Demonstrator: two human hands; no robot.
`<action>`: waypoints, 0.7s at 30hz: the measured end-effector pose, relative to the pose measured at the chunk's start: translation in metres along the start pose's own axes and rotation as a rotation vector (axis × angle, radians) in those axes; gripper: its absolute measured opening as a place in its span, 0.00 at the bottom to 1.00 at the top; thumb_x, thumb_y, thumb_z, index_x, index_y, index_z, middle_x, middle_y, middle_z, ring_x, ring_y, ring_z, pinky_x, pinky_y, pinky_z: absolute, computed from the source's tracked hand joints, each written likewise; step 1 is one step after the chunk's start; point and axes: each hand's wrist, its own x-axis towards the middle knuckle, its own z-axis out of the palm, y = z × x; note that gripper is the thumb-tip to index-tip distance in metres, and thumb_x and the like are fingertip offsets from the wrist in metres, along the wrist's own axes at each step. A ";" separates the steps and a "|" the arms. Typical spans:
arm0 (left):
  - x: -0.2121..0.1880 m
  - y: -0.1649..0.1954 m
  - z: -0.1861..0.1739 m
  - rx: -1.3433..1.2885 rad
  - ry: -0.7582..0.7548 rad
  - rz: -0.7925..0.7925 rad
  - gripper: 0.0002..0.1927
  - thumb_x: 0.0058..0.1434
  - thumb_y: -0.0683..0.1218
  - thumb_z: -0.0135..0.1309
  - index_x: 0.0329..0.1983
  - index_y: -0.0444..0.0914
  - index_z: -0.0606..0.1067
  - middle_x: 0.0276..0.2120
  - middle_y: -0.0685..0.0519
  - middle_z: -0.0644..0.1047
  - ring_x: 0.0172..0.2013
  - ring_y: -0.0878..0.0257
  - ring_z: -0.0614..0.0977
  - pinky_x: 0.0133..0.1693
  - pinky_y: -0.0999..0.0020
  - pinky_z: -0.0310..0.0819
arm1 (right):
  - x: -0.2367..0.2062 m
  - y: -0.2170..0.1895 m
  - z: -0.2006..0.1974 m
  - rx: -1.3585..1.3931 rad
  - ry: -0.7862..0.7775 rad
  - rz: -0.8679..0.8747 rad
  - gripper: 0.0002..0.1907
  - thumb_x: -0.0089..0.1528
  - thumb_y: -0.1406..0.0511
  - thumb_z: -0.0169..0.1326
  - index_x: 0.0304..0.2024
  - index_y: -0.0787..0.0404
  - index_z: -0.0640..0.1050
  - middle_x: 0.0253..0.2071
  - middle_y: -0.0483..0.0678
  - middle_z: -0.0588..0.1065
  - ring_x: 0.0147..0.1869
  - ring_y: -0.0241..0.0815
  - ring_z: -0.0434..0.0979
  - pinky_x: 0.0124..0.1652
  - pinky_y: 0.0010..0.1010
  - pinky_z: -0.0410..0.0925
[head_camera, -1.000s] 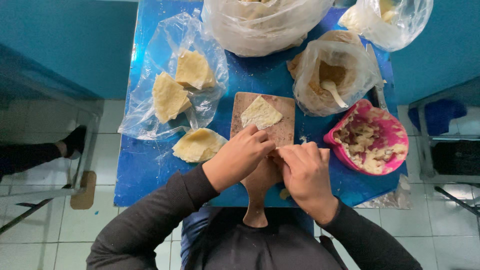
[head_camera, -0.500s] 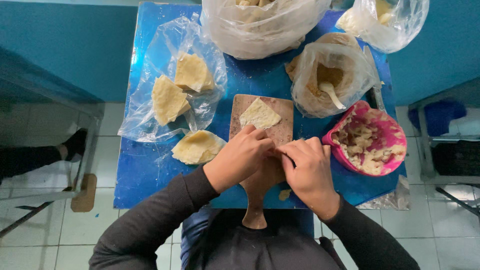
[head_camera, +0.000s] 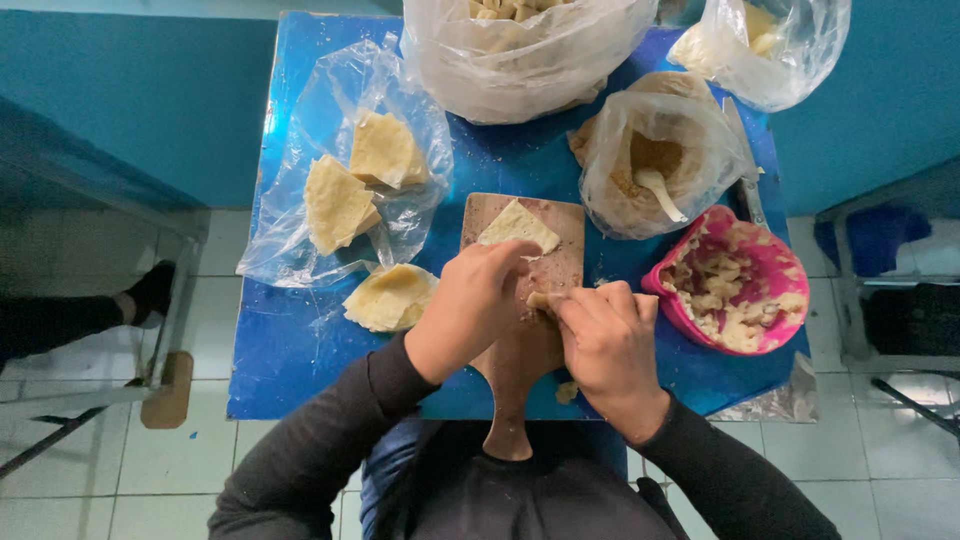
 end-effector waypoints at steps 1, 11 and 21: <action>-0.005 0.006 0.001 -0.014 0.121 -0.022 0.10 0.61 0.37 0.51 0.45 0.35 0.77 0.33 0.42 0.80 0.37 0.45 0.82 0.39 0.54 0.76 | 0.000 0.001 0.000 0.001 -0.003 0.007 0.09 0.58 0.67 0.59 0.42 0.55 0.83 0.42 0.38 0.79 0.47 0.43 0.73 0.48 0.39 0.58; -0.052 0.034 0.026 -0.485 0.007 -0.459 0.13 0.68 0.41 0.50 0.53 0.34 0.78 0.39 0.49 0.85 0.37 0.63 0.88 0.38 0.70 0.81 | 0.000 0.019 -0.004 0.522 -0.071 0.491 0.08 0.60 0.66 0.63 0.42 0.57 0.83 0.31 0.46 0.74 0.32 0.40 0.70 0.34 0.28 0.66; -0.060 0.020 0.061 -1.052 0.034 -0.715 0.14 0.66 0.44 0.60 0.53 0.33 0.80 0.34 0.56 0.77 0.34 0.72 0.77 0.35 0.75 0.74 | -0.017 -0.008 -0.038 0.390 0.103 0.203 0.10 0.62 0.70 0.61 0.47 0.58 0.83 0.45 0.46 0.79 0.47 0.44 0.73 0.47 0.32 0.67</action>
